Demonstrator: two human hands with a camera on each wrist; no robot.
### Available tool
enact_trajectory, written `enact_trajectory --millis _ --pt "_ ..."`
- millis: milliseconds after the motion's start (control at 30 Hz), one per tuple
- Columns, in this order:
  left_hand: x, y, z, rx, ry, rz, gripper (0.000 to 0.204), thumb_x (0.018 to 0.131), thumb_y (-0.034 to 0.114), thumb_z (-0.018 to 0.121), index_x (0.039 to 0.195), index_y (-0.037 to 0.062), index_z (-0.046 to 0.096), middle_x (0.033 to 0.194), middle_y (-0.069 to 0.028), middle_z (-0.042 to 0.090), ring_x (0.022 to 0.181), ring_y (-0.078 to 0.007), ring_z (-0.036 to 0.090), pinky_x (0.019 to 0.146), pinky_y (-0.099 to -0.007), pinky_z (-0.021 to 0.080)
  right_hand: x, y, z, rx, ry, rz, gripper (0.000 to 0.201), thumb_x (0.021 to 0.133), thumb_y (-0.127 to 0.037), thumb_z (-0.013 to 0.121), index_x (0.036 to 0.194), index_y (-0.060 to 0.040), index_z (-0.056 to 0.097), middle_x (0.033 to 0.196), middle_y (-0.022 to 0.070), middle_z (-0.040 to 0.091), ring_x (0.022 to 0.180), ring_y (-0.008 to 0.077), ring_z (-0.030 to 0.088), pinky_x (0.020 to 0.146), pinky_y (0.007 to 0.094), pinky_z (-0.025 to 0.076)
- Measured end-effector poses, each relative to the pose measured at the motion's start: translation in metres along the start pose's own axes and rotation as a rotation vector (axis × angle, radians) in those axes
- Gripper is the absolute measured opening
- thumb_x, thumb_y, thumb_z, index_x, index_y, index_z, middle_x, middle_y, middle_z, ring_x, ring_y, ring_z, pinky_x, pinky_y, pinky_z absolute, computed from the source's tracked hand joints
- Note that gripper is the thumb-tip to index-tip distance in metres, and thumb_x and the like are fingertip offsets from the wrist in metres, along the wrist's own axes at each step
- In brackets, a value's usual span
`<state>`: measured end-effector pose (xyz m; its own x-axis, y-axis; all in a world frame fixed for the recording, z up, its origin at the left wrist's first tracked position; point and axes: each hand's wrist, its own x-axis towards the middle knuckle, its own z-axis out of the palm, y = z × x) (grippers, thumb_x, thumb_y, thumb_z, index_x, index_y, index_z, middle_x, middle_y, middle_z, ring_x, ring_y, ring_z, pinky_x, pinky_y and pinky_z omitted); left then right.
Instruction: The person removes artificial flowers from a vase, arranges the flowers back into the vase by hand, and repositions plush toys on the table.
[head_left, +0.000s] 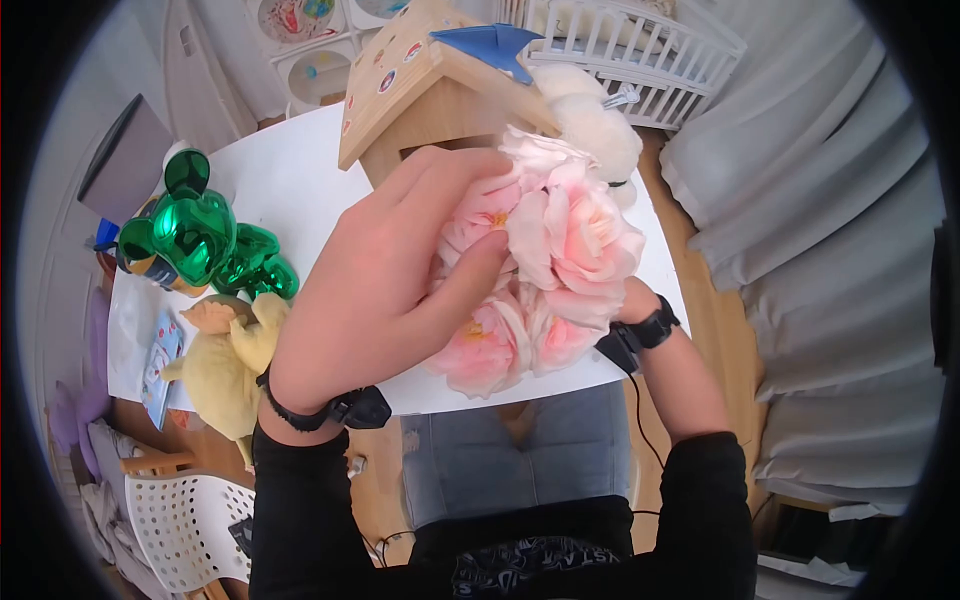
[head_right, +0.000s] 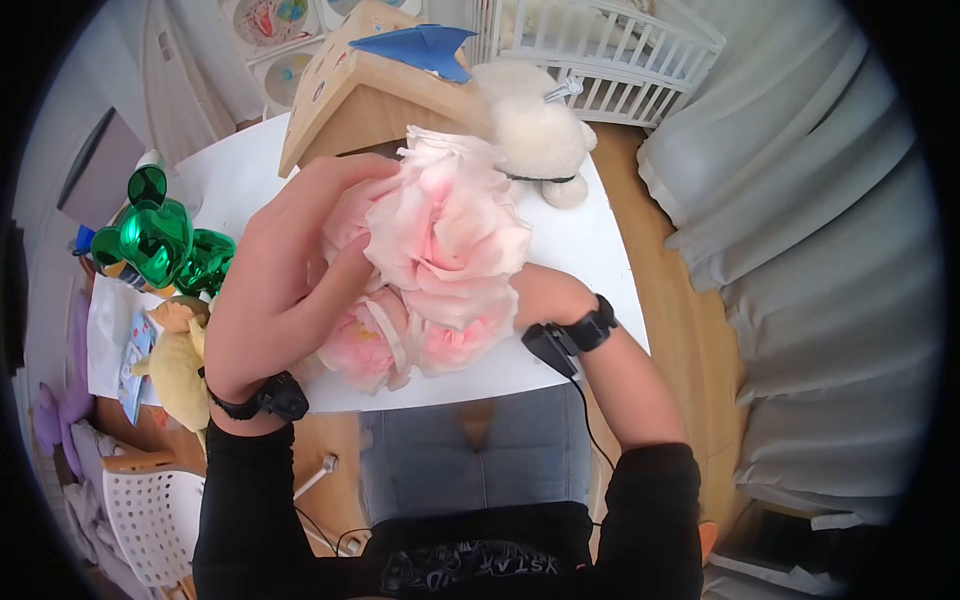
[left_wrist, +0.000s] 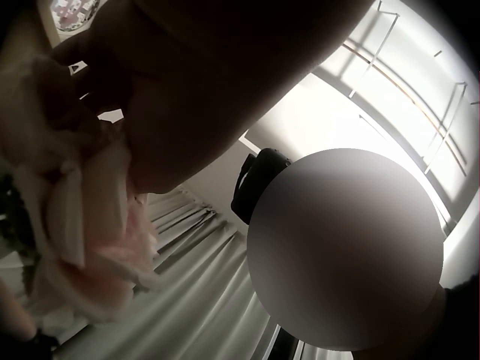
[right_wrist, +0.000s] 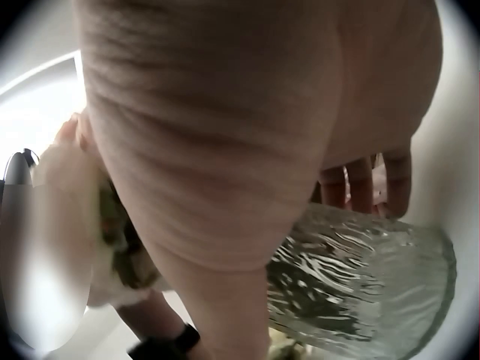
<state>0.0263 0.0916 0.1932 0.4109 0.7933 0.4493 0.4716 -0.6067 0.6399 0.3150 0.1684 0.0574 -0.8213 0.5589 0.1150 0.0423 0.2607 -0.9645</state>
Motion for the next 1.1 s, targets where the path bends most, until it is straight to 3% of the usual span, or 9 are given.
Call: enact_trajectory --millis 100,200,300,367,500,533,633,733,1100 --pt "-0.002 0.001 0.003 0.028 0.057 -0.052 0.039 0.096 0.005 0.06 0.134 -0.0038 0.062 0.125 -0.019 0.07 0.115 -0.0329 0.069 0.102 -0.0376 0.052 0.01 0.0 0.001 0.002 -0.035 -0.009 0.079 0.085 -0.021 0.087 0.155 -0.0055 0.054 0.153 0.0156 0.06 0.147 0.031 0.054 0.124 0.0415 0.041" --pt "-0.005 -0.001 -0.001 0.13 0.127 -0.025 0.034 0.098 0.007 0.062 0.13 -0.0035 0.063 0.11 -0.0149 0.072 0.1 -0.0271 0.071 0.092 -0.0348 0.054 0.036 0.0 -0.004 0.011 -0.068 -0.017 0.079 0.084 -0.02 0.087 0.155 -0.0056 0.054 0.153 0.0154 0.06 0.147 0.0309 0.054 0.124 0.0416 0.041" --pt "-0.001 -0.002 -0.017 0.015 0.113 -0.164 0.027 0.1 0.009 0.064 0.125 -0.0026 0.066 0.094 -0.0084 0.07 0.085 -0.0188 0.068 0.081 -0.0303 0.052 0.062 0.001 -0.009 0.021 -0.095 -0.014 0.079 0.084 -0.019 0.086 0.155 -0.0056 0.054 0.153 0.0153 0.06 0.147 0.0309 0.054 0.124 0.0417 0.041" --pt "0.001 -0.007 -0.022 -0.013 0.269 -0.187 0.021 0.103 0.01 0.064 0.12 -0.002 0.068 0.087 -0.0042 0.067 0.079 -0.013 0.064 0.076 -0.027 0.049 0.047 0.001 -0.013 0.032 -0.101 -0.012 0.079 0.084 -0.019 0.086 0.155 -0.0057 0.054 0.153 0.0151 0.061 0.147 0.0309 0.054 0.124 0.0418 0.041" --pt "0.005 -0.023 -0.018 0.123 0.346 -0.035 0.021 0.101 0.01 0.066 0.12 0.0012 0.07 0.1 -0.0033 0.072 0.094 -0.0129 0.067 0.079 -0.028 0.048 0.044 0.003 -0.037 0.05 -0.107 -0.011 0.079 0.084 -0.018 0.086 0.155 -0.0057 0.054 0.152 0.0149 0.061 0.147 0.0309 0.054 0.124 0.0419 0.041" --pt "0.006 -0.024 -0.02 0.199 0.291 -0.008 0.028 0.096 0.008 0.07 0.124 0.0018 0.071 0.117 -0.0078 0.072 0.108 -0.0198 0.068 0.088 -0.0324 0.051 0.047 0.004 -0.039 0.052 -0.109 -0.012 0.079 0.084 -0.018 0.086 0.155 -0.0057 0.054 0.152 0.0149 0.061 0.147 0.0309 0.054 0.124 0.0419 0.041" --pt "0.012 -0.027 -0.006 0.273 0.322 0.118 0.038 0.09 0.005 0.073 0.128 0.0016 0.071 0.13 -0.0128 0.067 0.115 -0.0288 0.067 0.099 -0.0375 0.052 0.047 0.005 -0.036 0.057 -0.111 -0.012 0.079 0.083 -0.017 0.086 0.154 -0.0058 0.054 0.152 0.0147 0.061 0.147 0.0309 0.054 0.124 0.042 0.042" --pt "0.012 -0.033 -0.003 0.185 0.182 0.159 0.046 0.085 0.001 0.075 0.131 0.0039 0.071 0.135 -0.0151 0.064 0.119 -0.0348 0.065 0.105 -0.0405 0.051 0.057 0.005 -0.028 0.064 -0.105 -0.015 0.079 0.083 -0.016 0.086 0.154 -0.0058 0.055 0.152 0.0146 0.061 0.147 0.0309 0.054 0.124 0.0421 0.042" --pt "0.014 -0.023 0.0 0.235 0.229 0.192 0.051 0.081 -0.005 0.071 0.129 0.0088 0.076 0.141 -0.0161 0.063 0.122 -0.0341 0.065 0.105 -0.0429 0.052 0.05 0.005 -0.021 0.1 -0.072 -0.038 0.078 0.082 -0.014 0.085 0.154 -0.006 0.055 0.151 0.014 0.062 0.146 0.0308 0.055 0.124 0.0425 0.042"
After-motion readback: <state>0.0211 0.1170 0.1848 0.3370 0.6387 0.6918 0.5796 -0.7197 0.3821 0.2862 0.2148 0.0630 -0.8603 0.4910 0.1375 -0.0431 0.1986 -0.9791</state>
